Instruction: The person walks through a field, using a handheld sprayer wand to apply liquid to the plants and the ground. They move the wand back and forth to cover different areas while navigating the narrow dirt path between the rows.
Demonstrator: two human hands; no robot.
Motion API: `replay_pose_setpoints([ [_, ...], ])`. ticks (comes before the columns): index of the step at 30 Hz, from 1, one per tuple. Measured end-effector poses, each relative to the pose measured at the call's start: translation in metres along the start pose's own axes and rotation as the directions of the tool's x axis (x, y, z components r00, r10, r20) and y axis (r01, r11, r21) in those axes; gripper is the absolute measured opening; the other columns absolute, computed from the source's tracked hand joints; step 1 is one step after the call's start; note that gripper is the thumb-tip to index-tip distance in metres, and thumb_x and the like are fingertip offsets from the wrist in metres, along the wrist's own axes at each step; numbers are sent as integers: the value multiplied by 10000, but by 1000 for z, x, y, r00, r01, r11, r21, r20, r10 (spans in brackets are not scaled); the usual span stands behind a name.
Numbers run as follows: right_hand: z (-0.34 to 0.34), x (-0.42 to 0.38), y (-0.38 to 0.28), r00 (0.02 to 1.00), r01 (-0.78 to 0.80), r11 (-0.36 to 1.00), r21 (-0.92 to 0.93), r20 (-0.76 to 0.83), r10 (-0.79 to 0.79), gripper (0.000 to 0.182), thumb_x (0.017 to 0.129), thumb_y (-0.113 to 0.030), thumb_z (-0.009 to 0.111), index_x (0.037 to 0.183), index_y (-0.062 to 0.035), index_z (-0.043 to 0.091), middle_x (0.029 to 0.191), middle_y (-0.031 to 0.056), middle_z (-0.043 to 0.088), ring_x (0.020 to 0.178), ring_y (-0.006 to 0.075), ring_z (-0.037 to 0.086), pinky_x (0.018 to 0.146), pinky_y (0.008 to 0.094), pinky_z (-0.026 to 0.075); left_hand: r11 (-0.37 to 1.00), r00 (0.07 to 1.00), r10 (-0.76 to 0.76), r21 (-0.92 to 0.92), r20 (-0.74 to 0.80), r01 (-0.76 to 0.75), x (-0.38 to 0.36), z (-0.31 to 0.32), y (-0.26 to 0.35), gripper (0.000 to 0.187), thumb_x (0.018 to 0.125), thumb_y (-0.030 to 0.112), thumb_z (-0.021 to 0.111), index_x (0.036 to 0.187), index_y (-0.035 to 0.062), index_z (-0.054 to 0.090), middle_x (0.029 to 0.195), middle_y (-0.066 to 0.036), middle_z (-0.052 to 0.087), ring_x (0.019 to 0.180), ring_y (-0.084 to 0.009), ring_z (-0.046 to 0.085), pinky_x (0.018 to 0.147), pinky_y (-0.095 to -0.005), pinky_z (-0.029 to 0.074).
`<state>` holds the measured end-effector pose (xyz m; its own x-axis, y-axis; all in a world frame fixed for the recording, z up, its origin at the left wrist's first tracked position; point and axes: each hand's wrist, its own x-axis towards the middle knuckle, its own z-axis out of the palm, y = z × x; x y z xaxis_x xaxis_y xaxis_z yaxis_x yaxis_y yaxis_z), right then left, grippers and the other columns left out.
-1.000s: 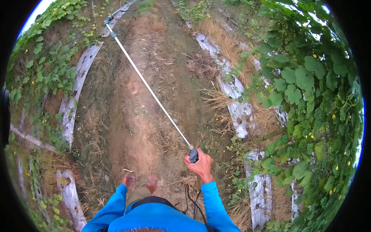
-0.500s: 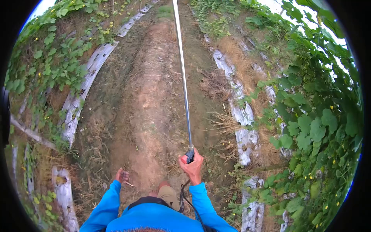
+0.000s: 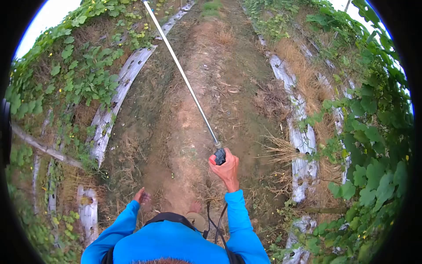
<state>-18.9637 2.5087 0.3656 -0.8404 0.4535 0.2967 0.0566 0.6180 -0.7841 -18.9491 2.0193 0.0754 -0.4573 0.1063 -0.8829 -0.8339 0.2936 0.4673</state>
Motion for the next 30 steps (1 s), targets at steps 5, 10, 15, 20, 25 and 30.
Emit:
replay_pose_setpoints([
  [5, 17, 57, -2, 988, 153, 988, -19, -12, -153, 363, 578, -188, 802, 733, -66, 497, 595, 106, 516, 523, 313, 540, 508, 391, 429, 993, 992, 104, -44, -70, -107, 13, 7, 79, 669, 853, 717, 370, 918, 129, 682, 811, 0, 637, 668, -146, 551, 588, -313, 396],
  [10, 45, 91, 0, 992, 112, 994, -18, 62, -111, 343, 605, -179, 776, 731, -56, 482, 588, 99, 501, 502, 290, 510, 504, 385, 425, 988, 994, 84, -125, -63, -91, 25, 29, 99, 629, 868, 690, 395, 892, 128, 674, 765, 13, 625, 643, -119, 554, 552, -302, 381],
  [15, 102, 138, 28, 846, -191, 817, 543, 513, -143, 263, 613, -91, 699, 764, -60, 486, 635, -8, 499, 556, 95, 479, 504, 271, 400, 986, 999, 33, -163, -16, -35, 62, 32, 84, 686, 851, 725, 381, 924, 109, 674, 789, -25, 648, 661, -150, 583, 542, -311, 411],
  [20, 157, 175, -10, 504, -670, 409, 620, 784, -363, 407, 612, -155, 760, 824, -76, 421, 630, 4, 390, 533, 112, 395, 471, 258, 327, 981, 999, -28, -190, 37, 35, 126, 17, 93, 763, 838, 749, 384, 946, 46, 658, 816, -67, 654, 619, -168, 582, 457, -323, 439],
  [25, 201, 236, -52, 212, -894, 230, 384, 816, -537, 400, 569, -182, 749, 742, -74, 406, 606, 15, 401, 513, 118, 386, 469, 263, 292, 964, 999, -25, -266, -43, 13, 175, 10, 175, 773, 819, 773, 374, 980, 75, 667, 826, -47, 637, 628, -148, 540, 488, -309, 407],
  [30, 243, 282, -68, 13, -963, 226, 146, 863, -505, 417, 515, -203, 724, 743, -67, 403, 611, 12, 372, 529, 119, 334, 477, 277, 238, 930, 997, 78, -361, 1, -72, 216, 11, 264, 775, 826, 769, 372, 1017, 78, 668, 847, -37, 636, 621, -129, 507, 511, -281, 372],
])
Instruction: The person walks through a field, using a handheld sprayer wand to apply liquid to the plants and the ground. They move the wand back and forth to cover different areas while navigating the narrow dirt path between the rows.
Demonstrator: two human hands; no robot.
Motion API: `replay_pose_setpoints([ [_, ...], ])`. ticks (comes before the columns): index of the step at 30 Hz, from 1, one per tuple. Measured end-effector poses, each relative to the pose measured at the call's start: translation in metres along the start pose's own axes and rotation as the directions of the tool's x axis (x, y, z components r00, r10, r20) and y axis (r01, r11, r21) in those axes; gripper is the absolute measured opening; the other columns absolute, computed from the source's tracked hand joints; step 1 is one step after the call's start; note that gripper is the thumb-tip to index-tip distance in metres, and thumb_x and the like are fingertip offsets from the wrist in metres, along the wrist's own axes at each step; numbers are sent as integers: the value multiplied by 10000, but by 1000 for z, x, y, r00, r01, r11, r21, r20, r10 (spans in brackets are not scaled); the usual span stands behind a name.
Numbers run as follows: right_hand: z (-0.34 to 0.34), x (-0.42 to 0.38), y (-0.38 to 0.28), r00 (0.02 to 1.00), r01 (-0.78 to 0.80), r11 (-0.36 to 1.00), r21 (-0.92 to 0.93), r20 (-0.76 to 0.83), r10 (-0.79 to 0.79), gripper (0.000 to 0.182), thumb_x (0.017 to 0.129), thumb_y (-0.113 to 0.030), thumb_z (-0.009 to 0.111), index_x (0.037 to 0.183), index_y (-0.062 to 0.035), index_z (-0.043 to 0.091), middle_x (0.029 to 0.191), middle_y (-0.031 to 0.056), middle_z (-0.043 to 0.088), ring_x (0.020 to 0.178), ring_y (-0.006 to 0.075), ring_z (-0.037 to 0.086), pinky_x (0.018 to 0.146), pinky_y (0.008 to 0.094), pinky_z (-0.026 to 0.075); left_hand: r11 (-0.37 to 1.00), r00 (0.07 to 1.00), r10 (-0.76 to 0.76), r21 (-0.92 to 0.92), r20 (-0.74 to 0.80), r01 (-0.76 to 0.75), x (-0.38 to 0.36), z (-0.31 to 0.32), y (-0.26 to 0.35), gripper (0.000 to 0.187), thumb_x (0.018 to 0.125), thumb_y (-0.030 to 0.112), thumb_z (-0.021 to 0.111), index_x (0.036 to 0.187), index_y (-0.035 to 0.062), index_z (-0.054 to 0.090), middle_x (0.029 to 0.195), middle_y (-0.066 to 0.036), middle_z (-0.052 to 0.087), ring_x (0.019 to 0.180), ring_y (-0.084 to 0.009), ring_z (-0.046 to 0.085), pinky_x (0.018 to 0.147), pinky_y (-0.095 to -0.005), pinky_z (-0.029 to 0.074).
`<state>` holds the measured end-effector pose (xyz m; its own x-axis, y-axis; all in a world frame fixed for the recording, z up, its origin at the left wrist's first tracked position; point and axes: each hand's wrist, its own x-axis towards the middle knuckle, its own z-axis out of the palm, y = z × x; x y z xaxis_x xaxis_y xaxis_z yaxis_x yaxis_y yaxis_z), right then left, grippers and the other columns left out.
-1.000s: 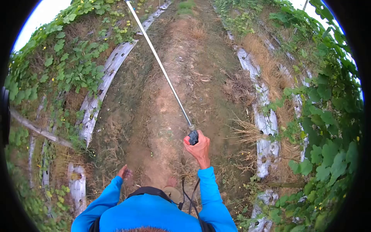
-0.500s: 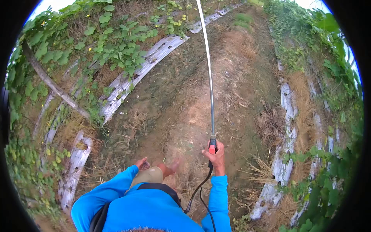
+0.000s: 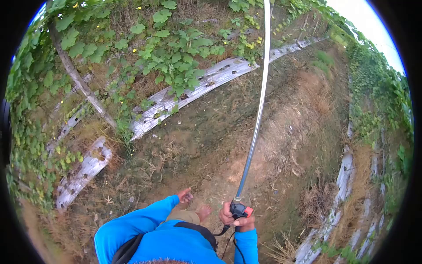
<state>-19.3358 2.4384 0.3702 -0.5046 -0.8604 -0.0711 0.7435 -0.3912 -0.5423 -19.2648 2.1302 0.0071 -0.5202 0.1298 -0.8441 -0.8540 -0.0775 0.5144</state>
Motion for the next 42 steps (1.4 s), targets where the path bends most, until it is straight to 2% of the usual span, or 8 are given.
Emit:
replay_pose_setpoints([
  [3, 2, 39, -42, 991, -22, 1000, -21, 132, 24, 412, 518, -190, 717, 750, -60, 402, 614, 5, 358, 538, 120, 337, 489, 273, 236, 1000, 999, 24, 15, 38, -24, 27, 1, 40, 779, 820, 779, 375, 1013, 85, 669, 891, -30, 650, 613, -123, 503, 516, -273, 367],
  [8, 2, 102, -100, 958, 112, 992, -58, 271, -92, 356, 593, -190, 689, 776, -74, 407, 607, 4, 368, 515, 118, 333, 473, 285, 279, 999, 998, 47, 1, 29, -47, 45, -25, 85, 751, 839, 763, 355, 985, 107, 688, 811, 5, 638, 606, -104, 546, 480, -254, 401],
  [13, 12, 142, -156, 960, 155, 983, -102, 252, -125, 342, 606, -192, 689, 791, -68, 429, 612, 8, 376, 514, 111, 338, 461, 282, 290, 998, 997, 56, -24, -59, -57, 13, -59, 101, 770, 833, 774, 339, 998, 103, 680, 889, -3, 646, 694, -115, 517, 564, -284, 380],
  [21, 45, 198, -273, 832, -15, 983, -181, 544, 113, 400, 604, -240, 720, 773, -68, 401, 606, 13, 398, 500, 98, 358, 437, 257, 291, 976, 974, -109, -208, -198, 67, -1, -70, 68, 791, 826, 779, 308, 968, 101, 689, 846, -16, 638, 640, -147, 518, 568, -325, 387],
  [27, 94, 200, -376, 875, -62, 936, -347, 432, 218, 444, 638, -268, 738, 836, -37, 414, 616, 35, 428, 484, 104, 388, 393, 255, 365, 957, 971, -68, -290, -230, -2, 4, -31, 99, 796, 808, 796, 331, 943, 96, 686, 791, -11, 606, 635, -146, 525, 544, -318, 375],
  [33, 143, 202, -466, 915, 190, 827, -529, 401, 47, 398, 829, -355, 626, 856, -43, 380, 612, 49, 407, 427, 140, 451, 332, 273, 419, 950, 978, -13, -306, -207, -52, 33, -16, 138, 809, 795, 813, 353, 942, 88, 682, 770, -14, 591, 620, -133, 518, 518, -310, 382],
  [35, 145, 208, -489, 891, 255, 836, -487, 453, -8, 338, 889, -344, 535, 881, -27, 416, 623, 45, 431, 430, 116, 458, 331, 250, 414, 948, 976, 10, -309, -217, -78, 32, -9, 153, 808, 797, 810, 361, 940, 82, 681, 779, -17, 594, 618, -130, 517, 504, -312, 381],
  [42, 132, 218, -545, 912, 323, 768, -553, 399, -96, 289, 908, -324, 503, 850, -46, 450, 606, 16, 433, 428, 102, 460, 335, 234, 418, 944, 957, 24, -310, -289, -117, 40, 23, 177, 802, 832, 770, 371, 945, 37, 675, 796, -56, 600, 633, -149, 513, 504, -297, 384],
])
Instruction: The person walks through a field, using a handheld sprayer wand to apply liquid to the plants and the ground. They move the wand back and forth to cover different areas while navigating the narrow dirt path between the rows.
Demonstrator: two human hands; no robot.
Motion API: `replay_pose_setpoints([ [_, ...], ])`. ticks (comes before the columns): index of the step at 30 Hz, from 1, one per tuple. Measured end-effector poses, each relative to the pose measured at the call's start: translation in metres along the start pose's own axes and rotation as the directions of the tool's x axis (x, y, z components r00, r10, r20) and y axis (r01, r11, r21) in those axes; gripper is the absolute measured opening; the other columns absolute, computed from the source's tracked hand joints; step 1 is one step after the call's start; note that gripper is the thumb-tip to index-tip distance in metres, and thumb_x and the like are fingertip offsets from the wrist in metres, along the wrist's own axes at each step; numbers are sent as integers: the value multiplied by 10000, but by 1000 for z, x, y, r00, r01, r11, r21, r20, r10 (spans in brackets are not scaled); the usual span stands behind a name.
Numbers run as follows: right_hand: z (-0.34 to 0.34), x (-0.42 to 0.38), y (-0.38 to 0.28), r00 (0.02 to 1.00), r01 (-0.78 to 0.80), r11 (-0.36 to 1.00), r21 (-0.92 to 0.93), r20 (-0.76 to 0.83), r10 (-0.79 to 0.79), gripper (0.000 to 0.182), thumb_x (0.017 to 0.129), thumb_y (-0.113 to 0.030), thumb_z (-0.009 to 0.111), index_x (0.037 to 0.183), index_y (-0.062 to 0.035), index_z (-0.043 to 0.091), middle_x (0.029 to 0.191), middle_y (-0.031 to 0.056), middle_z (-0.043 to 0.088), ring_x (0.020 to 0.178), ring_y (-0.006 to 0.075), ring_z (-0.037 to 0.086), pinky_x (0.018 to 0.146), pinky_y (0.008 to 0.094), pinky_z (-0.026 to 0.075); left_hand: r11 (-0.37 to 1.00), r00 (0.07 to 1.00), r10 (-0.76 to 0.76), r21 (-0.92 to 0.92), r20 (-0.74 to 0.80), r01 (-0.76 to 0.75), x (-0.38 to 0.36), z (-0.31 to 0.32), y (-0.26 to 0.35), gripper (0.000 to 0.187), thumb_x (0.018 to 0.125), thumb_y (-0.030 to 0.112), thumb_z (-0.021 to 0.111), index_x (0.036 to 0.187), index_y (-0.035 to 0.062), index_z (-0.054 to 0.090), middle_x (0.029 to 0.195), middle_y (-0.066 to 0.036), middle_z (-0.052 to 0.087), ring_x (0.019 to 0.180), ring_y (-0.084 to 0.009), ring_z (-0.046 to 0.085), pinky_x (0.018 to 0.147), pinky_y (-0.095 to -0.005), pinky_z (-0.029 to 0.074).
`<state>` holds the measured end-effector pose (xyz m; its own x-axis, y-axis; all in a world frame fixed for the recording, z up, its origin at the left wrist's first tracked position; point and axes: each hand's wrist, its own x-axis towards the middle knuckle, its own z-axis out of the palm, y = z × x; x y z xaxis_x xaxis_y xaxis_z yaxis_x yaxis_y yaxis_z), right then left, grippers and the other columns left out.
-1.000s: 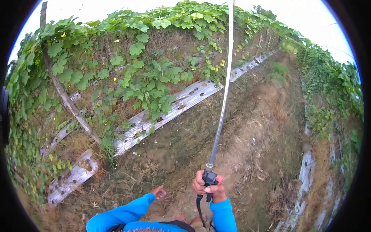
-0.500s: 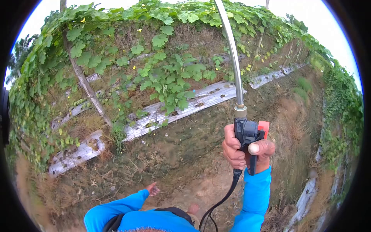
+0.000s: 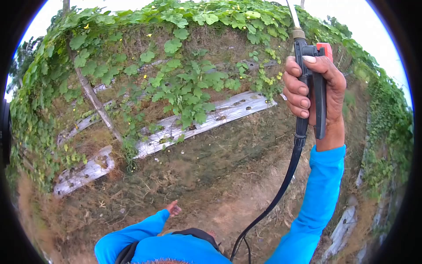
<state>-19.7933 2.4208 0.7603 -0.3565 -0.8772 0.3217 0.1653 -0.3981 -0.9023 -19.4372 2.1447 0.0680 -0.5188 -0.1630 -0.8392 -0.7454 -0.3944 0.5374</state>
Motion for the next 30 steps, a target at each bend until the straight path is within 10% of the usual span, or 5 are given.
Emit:
replay_pose_setpoints([
  [19, -94, 26, -30, 958, 31, 986, -163, -276, -76, 237, 860, -286, 527, 828, -56, 476, 601, 5, 449, 437, 109, 467, 346, 245, 408, 996, 997, -79, -50, 1, 79, 12, 19, -2, 801, 877, 724, 336, 963, -1, 667, 745, -71, 582, 590, -169, 496, 486, -302, 347],
  [25, -95, 52, -22, 994, 9, 995, 99, 109, -19, 244, 856, -284, 523, 856, -57, 434, 630, 20, 413, 488, 126, 454, 370, 264, 405, 997, 998, -58, -55, 21, 59, 9, 15, 2, 845, 847, 766, 309, 958, 11, 671, 792, -74, 622, 607, -164, 494, 518, -308, 367],
  [30, -89, 75, -10, 998, 35, 999, -29, 44, -34, 240, 854, -280, 537, 847, -58, 446, 631, 13, 417, 484, 118, 454, 367, 256, 405, 996, 998, -65, -67, 16, 66, 11, 6, -1, 866, 816, 801, 307, 943, 28, 676, 794, -63, 624, 607, -164, 491, 538, -321, 380],
])
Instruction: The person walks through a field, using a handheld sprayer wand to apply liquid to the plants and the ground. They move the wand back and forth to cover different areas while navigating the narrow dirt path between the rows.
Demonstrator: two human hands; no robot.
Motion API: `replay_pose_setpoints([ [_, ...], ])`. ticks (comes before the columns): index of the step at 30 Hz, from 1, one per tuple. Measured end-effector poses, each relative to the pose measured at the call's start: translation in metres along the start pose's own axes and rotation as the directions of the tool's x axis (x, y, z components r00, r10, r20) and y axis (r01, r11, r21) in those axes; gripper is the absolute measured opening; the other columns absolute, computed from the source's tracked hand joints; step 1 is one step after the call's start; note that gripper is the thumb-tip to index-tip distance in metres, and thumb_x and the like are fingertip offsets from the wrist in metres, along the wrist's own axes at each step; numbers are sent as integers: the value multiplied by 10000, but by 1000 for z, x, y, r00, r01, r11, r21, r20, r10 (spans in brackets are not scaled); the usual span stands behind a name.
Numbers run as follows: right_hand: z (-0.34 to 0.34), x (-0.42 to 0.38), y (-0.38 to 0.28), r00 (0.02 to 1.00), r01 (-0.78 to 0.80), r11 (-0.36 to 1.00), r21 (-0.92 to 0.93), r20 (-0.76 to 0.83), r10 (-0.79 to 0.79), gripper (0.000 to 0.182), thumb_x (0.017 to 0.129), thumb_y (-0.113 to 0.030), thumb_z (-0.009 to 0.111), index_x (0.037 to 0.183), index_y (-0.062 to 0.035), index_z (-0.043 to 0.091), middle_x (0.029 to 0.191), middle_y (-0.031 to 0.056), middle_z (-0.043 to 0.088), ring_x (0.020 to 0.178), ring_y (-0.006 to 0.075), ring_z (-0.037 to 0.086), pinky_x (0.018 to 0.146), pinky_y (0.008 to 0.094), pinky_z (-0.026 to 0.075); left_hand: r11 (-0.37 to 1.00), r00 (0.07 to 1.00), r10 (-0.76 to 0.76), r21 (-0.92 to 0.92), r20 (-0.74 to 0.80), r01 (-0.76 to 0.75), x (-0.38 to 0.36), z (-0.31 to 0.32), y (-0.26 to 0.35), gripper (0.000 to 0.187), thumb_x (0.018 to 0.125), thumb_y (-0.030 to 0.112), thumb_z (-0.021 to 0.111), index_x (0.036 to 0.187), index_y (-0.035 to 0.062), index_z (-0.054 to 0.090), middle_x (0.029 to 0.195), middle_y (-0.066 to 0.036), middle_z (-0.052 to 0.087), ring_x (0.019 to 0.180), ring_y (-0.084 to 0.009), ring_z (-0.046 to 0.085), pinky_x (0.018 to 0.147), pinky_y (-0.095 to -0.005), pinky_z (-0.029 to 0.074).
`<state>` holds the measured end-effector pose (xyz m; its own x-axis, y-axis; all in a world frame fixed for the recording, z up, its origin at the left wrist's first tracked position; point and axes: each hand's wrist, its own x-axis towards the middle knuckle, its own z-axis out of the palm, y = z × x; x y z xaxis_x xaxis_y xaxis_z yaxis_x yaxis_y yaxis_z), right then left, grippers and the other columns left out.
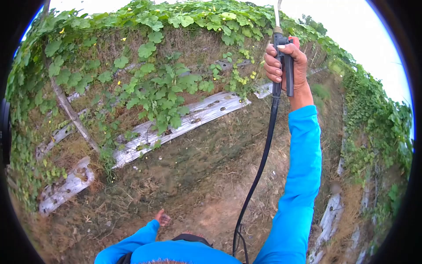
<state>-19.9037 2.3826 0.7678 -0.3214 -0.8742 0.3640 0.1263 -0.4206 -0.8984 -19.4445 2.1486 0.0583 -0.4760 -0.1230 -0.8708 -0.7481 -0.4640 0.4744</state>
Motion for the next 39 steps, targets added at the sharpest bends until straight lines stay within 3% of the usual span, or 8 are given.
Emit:
replay_pose_setpoints([
  [7, -7, 45, 1, 974, -13, 978, -207, -222, -34, 246, 829, -294, 567, 797, -79, 451, 602, -2, 419, 449, 93, 444, 354, 227, 385, 998, 1000, 10, -63, 9, -9, 12, -20, -21, 902, 770, 850, 282, 950, 67, 691, 827, -49, 628, 695, -176, 514, 601, -330, 403],
  [15, -33, 63, 18, 977, 23, 985, -169, -205, -58, 238, 812, -289, 565, 786, -82, 451, 597, -1, 427, 452, 97, 451, 364, 228, 394, 991, 997, 54, -118, -55, -60, -6, -18, -34, 909, 751, 868, 291, 935, 75, 694, 869, -52, 645, 701, -177, 532, 584, -327, 416],
  [20, -36, 61, 17, 950, -11, 980, -197, -309, -52, 226, 809, -277, 569, 760, -89, 453, 585, -7, 426, 449, 97, 446, 366, 236, 389, 983, 998, 54, -174, -26, -58, -10, -30, -37, 915, 744, 878, 295, 927, 76, 694, 898, -59, 670, 680, -162, 543, 546, -313, 411],
  [23, -41, 63, 17, 946, -30, 979, -200, -321, -37, 229, 804, -284, 589, 737, -115, 450, 574, -20, 423, 440, 87, 438, 365, 237, 383, 976, 997, 59, -205, -43, -66, -14, -35, -38, 964, 712, 902, 328, 915, 27, 678, 798, -66, 627, 637, -189, 570, 510, -328, 422],
  [25, -43, 63, 25, 889, -34, 952, -305, -445, -111, 242, 792, -302, 610, 740, -129, 449, 577, -20, 427, 444, 85, 443, 368, 234, 388, 984, 995, 44, -168, -91, -59, -19, -34, -37, 961, 720, 899, 313, 909, 31, 679, 801, -65, 627, 640, -186, 573, 519, -327, 429],
  [33, -56, 42, 36, 975, 15, 989, -150, -218, -48, 205, 821, -267, 568, 765, -106, 454, 590, -4, 437, 465, 102, 462, 383, 249, 396, 989, 996, 34, -138, -88, -46, -17, -18, -37, 929, 779, 853, 268, 930, 41, 693, 827, -51, 641, 639, -157, 521, 542, -312, 396],
  [37, -50, 19, 28, 919, -7, 977, -213, -386, -78, 214, 826, -264, 563, 808, -83, 451, 591, -3, 421, 444, 98, 439, 365, 233, 383, 985, 996, 57, -157, -66, -66, -10, -11, -35, 937, 776, 857, 269, 942, 37, 692, 822, -53, 625, 631, -164, 504, 543, -310, 394],
  [39, -45, 3, 26, 815, -82, 944, -320, -566, -121, 234, 833, -286, 572, 793, -93, 445, 574, -14, 413, 423, 91, 433, 348, 228, 367, 987, 997, 59, -148, -51, -66, -10, -12, -33, 931, 778, 856, 271, 937, 40, 691, 838, -55, 626, 630, -163, 505, 543, -310, 393],
])
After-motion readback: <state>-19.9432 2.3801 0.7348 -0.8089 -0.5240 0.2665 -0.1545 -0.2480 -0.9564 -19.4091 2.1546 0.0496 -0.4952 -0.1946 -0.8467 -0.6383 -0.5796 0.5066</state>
